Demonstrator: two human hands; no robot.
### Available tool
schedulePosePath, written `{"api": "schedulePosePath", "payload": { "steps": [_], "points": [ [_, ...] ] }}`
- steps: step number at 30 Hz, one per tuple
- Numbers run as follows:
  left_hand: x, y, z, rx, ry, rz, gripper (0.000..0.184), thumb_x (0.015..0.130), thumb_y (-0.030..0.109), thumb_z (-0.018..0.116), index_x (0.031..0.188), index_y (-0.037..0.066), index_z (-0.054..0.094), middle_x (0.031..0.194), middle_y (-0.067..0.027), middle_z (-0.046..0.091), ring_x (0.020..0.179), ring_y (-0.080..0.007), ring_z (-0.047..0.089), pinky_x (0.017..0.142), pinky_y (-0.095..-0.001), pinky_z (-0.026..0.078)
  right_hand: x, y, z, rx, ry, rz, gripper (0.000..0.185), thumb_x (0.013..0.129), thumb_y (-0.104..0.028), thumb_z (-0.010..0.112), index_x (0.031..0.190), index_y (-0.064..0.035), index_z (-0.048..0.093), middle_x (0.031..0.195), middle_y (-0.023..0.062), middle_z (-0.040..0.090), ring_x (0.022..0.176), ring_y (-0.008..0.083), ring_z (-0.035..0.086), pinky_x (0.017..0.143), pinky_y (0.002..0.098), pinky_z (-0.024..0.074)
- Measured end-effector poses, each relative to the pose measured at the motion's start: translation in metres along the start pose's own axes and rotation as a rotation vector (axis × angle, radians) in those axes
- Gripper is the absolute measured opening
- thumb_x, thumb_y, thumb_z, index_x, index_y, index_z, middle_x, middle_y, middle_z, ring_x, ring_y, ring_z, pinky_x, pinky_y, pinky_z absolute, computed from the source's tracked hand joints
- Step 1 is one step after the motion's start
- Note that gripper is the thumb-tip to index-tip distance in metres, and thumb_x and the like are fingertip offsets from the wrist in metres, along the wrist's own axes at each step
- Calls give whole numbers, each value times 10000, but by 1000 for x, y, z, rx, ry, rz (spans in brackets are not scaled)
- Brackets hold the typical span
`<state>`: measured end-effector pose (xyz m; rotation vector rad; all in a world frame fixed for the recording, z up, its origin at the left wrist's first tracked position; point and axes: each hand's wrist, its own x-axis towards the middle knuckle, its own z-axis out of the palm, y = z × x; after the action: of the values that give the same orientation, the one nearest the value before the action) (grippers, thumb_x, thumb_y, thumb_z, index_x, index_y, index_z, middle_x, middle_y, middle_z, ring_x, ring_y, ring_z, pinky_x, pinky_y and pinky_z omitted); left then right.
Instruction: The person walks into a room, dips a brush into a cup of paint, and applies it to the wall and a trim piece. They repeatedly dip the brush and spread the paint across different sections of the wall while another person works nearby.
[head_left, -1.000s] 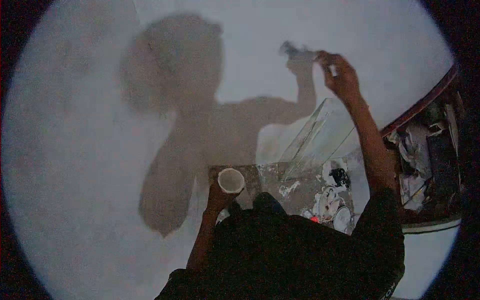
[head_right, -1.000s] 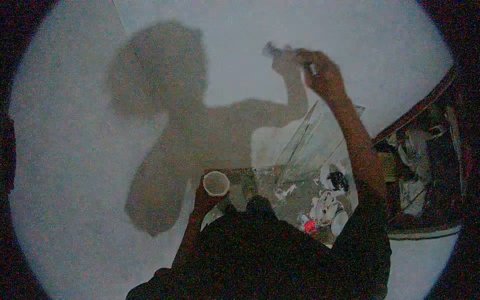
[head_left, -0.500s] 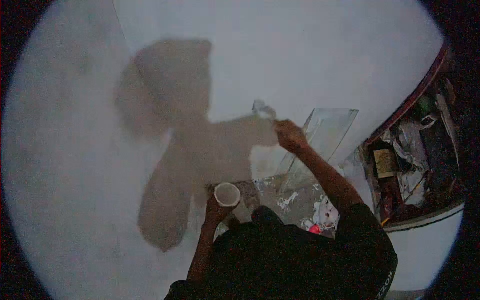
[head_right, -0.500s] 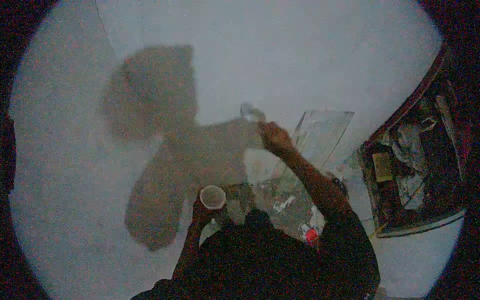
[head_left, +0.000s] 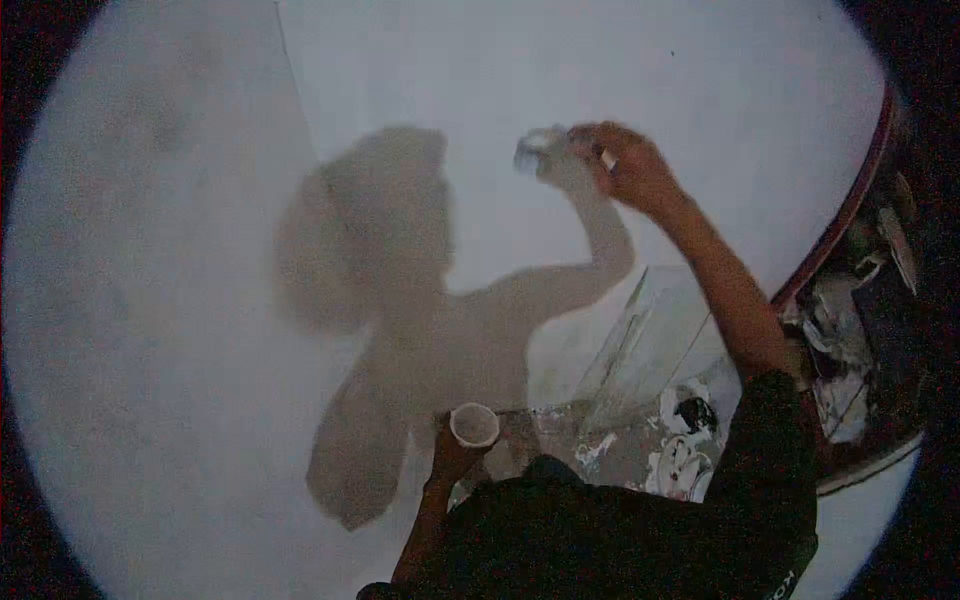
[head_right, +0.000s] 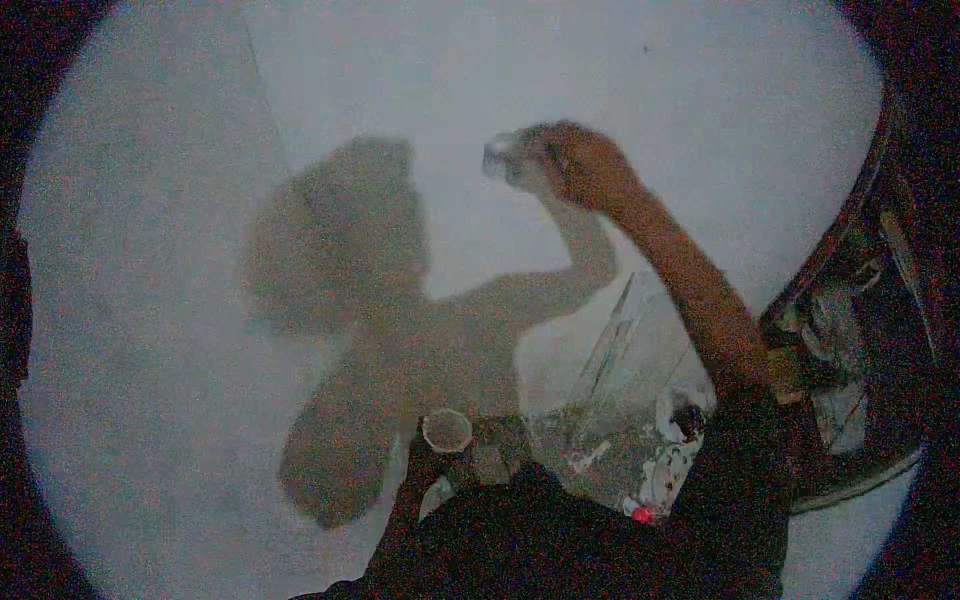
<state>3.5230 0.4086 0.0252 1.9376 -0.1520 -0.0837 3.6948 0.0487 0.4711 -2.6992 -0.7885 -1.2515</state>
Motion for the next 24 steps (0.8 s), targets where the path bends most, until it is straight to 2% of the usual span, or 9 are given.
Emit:
{"api": "schedulePosePath", "payload": {
  "steps": [4,7,9,11,12,16,19,21,24],
  "points": [
    [7,-35,6,-216,-30,-57,839,693,374,945,1319,21,512,1269,-201,626,1171,-388,626,978,-508,514,102,29,-91,-104,499,-274,274,939,-104,701,1212,-114,689,1092,83,743,962,262,722,885,369,588],
    [-7,-7,-2,144,156,49,1005,608,453,966,1397,65,479,1347,-170,595,1232,-343,597,1047,-463,498,138,-5,-129,-21,625,-178,164,939,-19,670,1094,-32,721,1161,176,733,1086,269,712,910,413,580],
    [-7,-36,3,197,184,98,994,607,429,973,1389,65,480,1336,-170,605,1233,-342,597,1052,-462,493,167,-11,-122,-133,880,-476,150,929,-18,680,1076,-14,710,1041,166,756,922,259,750,797,356,609],
    [-20,37,-15,183,138,66,934,664,421,950,1386,51,486,1324,-169,613,1226,-355,605,1050,-477,495,171,-12,-77,-215,567,-180,280,919,-73,713,1195,-109,680,1085,83,736,927,281,723,858,380,597],
    [-25,65,-21,169,74,36,876,722,413,927,1382,37,492,1311,-168,622,1218,-368,613,1048,-492,496,163,-34,-59,-221,599,-414,248,935,-115,694,1181,-106,665,1104,100,718,935,288,712,795,396,604],
    [-19,12,-14,105,114,-15,865,714,425,930,1369,49,509,1296,-170,638,1222,-358,621,1049,-480,499,104,-126,30,14,-101,-261,279,980,-158,586,1241,-72,638,1271,123,647,1063,314,664,898,446,585],
    [-25,14,-17,-1,176,51,979,601,421,980,1360,60,478,1339,-172,612,1239,-343,603,1056,-457,496,72,-153,81,93,-261,-332,281,976,-132,563,1239,-68,641,1320,133,620,1118,328,641,967,451,567],
    [-13,78,-20,34,103,-221,984,588,435,983,1348,61,483,1366,-165,600,1257,-332,595,1061,-454,491,74,-134,103,-16,-447,-455,296,962,-112,557,1240,-80,655,1320,136,626,1187,321,617,1020,442,548],
    [-30,25,-20,24,185,-71,999,576,443,987,1354,66,486,1345,-159,617,1243,-333,607,1056,-455,495,90,-163,88,14,-442,-456,330,958,-109,544,1270,-95,652,1316,124,635,1201,304,617,1038,438,538]
  ]
}}
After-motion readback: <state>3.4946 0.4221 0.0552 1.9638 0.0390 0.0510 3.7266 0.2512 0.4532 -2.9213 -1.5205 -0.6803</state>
